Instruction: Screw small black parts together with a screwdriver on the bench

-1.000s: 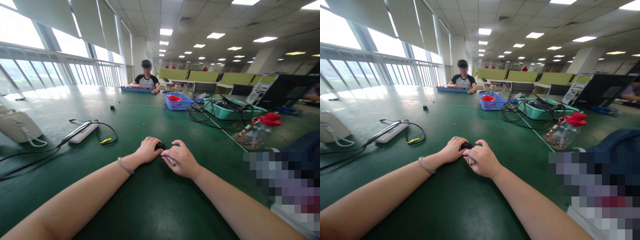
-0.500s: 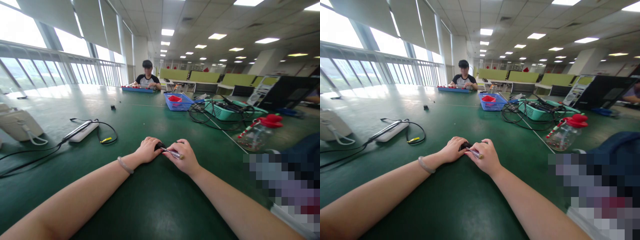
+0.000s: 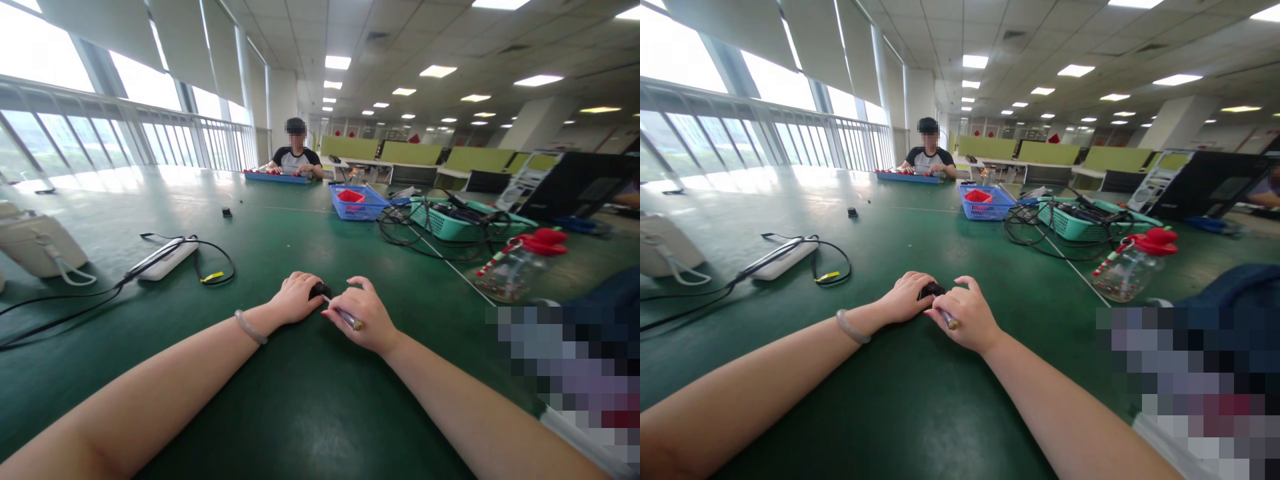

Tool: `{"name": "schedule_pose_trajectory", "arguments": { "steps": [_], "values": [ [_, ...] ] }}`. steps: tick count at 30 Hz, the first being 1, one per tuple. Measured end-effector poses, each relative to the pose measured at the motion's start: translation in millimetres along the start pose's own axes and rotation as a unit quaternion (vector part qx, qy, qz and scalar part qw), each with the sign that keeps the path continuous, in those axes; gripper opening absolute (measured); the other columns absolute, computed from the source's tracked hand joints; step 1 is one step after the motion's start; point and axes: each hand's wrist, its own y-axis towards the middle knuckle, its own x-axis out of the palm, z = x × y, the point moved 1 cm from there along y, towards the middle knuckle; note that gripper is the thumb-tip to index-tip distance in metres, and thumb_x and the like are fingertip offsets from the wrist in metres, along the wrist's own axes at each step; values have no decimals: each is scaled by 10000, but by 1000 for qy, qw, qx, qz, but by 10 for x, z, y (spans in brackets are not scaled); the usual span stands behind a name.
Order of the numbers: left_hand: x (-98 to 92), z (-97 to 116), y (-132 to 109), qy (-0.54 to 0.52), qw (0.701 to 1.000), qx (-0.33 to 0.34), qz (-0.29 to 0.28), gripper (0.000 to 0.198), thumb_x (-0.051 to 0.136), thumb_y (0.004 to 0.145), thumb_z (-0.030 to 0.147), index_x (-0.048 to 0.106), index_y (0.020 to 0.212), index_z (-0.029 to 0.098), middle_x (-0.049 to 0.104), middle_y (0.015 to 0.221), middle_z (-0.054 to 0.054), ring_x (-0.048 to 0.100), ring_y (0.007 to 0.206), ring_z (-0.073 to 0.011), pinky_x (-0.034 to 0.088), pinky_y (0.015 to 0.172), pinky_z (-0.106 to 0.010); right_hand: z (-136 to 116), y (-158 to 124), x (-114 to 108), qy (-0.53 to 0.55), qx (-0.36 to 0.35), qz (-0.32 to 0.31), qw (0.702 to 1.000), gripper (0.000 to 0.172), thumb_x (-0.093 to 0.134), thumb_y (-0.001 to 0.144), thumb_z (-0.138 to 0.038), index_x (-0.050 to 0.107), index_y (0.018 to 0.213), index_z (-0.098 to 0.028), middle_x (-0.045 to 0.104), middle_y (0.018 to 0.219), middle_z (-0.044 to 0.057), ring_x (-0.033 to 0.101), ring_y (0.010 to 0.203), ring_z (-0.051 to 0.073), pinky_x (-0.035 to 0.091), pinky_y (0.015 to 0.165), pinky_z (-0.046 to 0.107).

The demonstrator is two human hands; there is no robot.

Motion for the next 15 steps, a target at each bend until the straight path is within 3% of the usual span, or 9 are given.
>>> {"name": "schedule_pose_trajectory", "arguments": {
  "steps": [15],
  "values": [
    [13, -8, -12, 2, 1000, -3, 0, 376, 547, 844, 445, 566, 1168, 255, 593, 1257, -49, 456, 1207, -279, 378, 1026, -449, -71, 20, -35, -62, -42, 10, 997, 152, 544, 893, -245, 582, 752, -202, 586, 628, -19, 515, 606, 127, 358, 959, 405]
  ]
}}
